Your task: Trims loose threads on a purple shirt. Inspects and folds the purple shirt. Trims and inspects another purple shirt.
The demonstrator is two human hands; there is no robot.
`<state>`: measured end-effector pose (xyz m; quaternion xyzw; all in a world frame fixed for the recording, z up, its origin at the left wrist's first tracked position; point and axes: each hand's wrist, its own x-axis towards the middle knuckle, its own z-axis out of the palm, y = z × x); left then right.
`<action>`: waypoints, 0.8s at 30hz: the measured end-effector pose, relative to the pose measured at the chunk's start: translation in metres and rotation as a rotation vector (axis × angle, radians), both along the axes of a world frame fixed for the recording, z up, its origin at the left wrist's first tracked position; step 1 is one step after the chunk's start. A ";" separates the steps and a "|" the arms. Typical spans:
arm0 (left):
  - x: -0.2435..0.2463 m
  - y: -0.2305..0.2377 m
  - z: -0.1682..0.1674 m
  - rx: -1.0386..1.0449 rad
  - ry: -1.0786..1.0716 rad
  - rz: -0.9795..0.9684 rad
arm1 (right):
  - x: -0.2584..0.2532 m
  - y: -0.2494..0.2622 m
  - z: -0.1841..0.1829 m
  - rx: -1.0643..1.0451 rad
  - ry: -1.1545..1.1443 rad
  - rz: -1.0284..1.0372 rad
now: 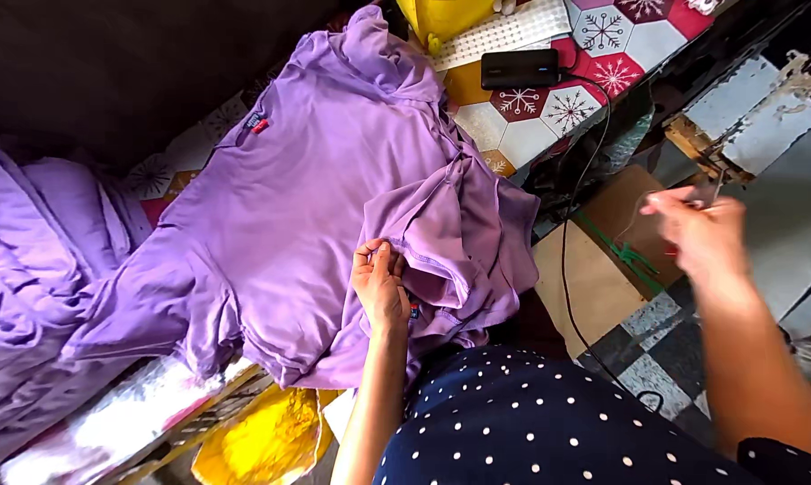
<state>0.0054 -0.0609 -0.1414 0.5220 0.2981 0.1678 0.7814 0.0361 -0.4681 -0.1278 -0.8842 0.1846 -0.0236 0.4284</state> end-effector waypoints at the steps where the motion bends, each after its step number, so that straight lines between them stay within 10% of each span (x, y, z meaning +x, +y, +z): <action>1: 0.001 0.000 0.002 -0.002 0.005 0.005 | 0.003 -0.026 0.002 -0.251 0.137 -0.091; 4: -0.001 -0.003 0.008 0.029 -0.019 0.003 | 0.003 -0.044 0.007 -0.479 0.240 -0.233; 15: -0.021 -0.022 0.040 0.125 -0.156 -0.196 | 0.014 0.218 0.017 0.344 -0.487 0.558; 24: -0.024 -0.029 0.033 0.252 -0.220 -0.306 | 0.004 0.247 0.011 0.300 -0.611 0.661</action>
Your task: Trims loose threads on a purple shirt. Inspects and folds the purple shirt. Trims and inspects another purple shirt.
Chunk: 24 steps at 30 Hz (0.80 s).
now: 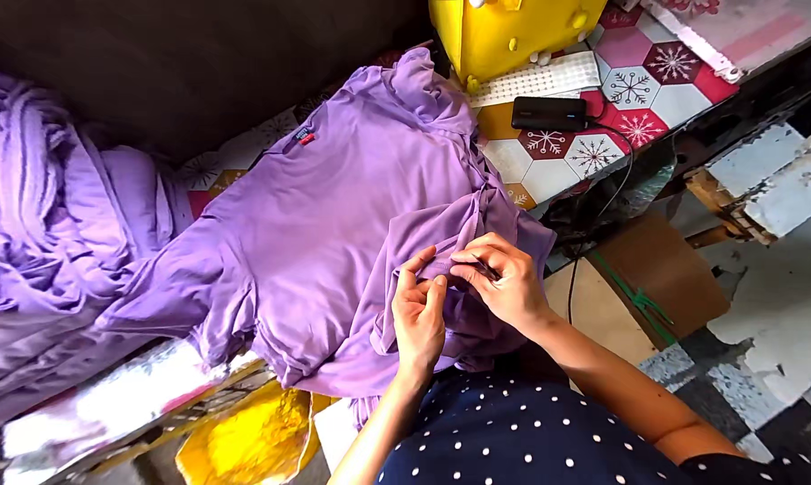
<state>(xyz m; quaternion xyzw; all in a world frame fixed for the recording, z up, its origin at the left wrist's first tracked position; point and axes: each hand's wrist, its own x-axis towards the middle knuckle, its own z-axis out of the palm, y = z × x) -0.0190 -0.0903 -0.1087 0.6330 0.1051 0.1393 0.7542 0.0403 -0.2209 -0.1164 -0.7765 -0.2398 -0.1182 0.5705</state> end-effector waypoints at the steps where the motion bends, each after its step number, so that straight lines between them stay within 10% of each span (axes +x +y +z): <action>1: 0.000 -0.001 -0.002 -0.002 0.008 -0.012 | 0.001 0.000 -0.002 -0.021 -0.055 -0.020; 9: 0.001 -0.005 -0.004 -0.021 -0.002 -0.045 | 0.009 -0.039 -0.002 0.005 0.037 -0.286; 15: 0.002 -0.006 -0.004 0.206 -0.098 -0.002 | -0.020 -0.036 -0.014 -0.354 -0.084 -0.202; 24: 0.008 0.001 -0.015 -0.186 0.155 0.206 | -0.028 -0.055 -0.026 -0.213 -0.344 -0.227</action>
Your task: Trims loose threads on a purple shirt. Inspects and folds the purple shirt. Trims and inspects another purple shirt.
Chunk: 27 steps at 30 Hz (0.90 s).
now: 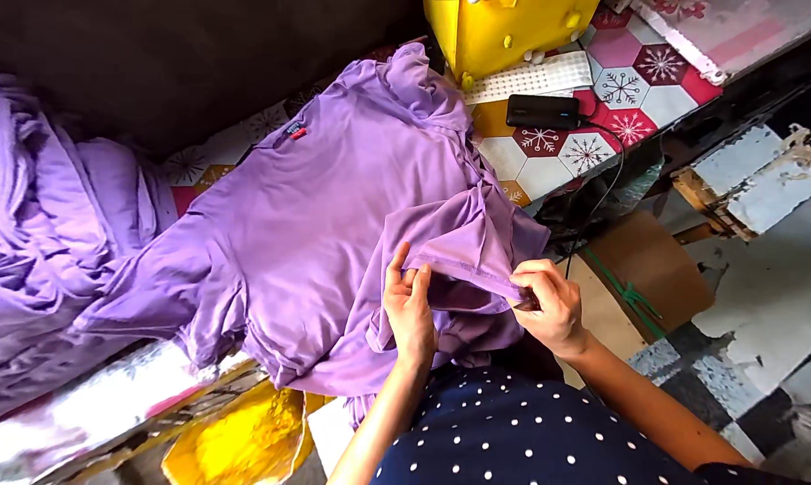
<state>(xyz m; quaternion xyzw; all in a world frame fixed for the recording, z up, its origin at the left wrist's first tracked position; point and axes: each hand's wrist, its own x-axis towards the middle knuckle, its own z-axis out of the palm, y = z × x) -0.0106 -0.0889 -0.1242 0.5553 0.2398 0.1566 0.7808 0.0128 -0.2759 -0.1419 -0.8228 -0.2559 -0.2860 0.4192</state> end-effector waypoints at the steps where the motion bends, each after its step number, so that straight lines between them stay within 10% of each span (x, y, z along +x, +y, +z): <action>1: -0.001 -0.001 0.005 -0.011 0.015 -0.010 | -0.001 0.001 0.000 0.003 -0.016 0.006; 7: -0.006 -0.015 0.022 0.064 0.047 -0.291 | -0.007 0.007 -0.003 0.065 -0.004 0.040; 14: -0.003 -0.019 0.016 -0.045 0.000 -0.244 | -0.012 -0.003 0.017 0.179 0.506 0.172; 27: -0.001 -0.020 0.010 -0.029 -0.016 -0.230 | 0.021 -0.001 0.027 0.167 0.615 -0.132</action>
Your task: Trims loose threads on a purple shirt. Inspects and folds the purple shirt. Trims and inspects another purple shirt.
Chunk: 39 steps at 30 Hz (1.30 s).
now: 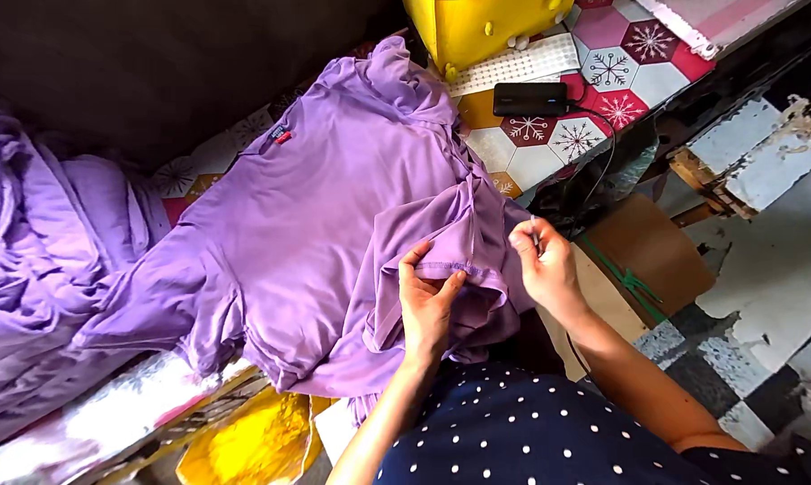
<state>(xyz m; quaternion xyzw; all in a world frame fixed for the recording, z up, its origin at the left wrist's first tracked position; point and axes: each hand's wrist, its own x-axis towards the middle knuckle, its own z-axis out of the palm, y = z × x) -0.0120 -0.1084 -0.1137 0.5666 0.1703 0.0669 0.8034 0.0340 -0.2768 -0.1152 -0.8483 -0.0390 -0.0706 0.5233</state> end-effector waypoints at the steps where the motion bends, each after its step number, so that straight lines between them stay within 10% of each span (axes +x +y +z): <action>1: 0.000 0.000 0.000 -0.007 0.002 0.002 | 0.004 -0.006 0.000 -0.042 -0.002 -0.044; 15: -0.003 0.000 0.002 0.251 -0.221 0.052 | 0.013 0.015 0.002 -0.148 -0.288 0.563; 39: 0.004 0.000 0.010 0.252 -0.191 0.005 | 0.001 0.014 -0.008 -0.152 -0.335 0.309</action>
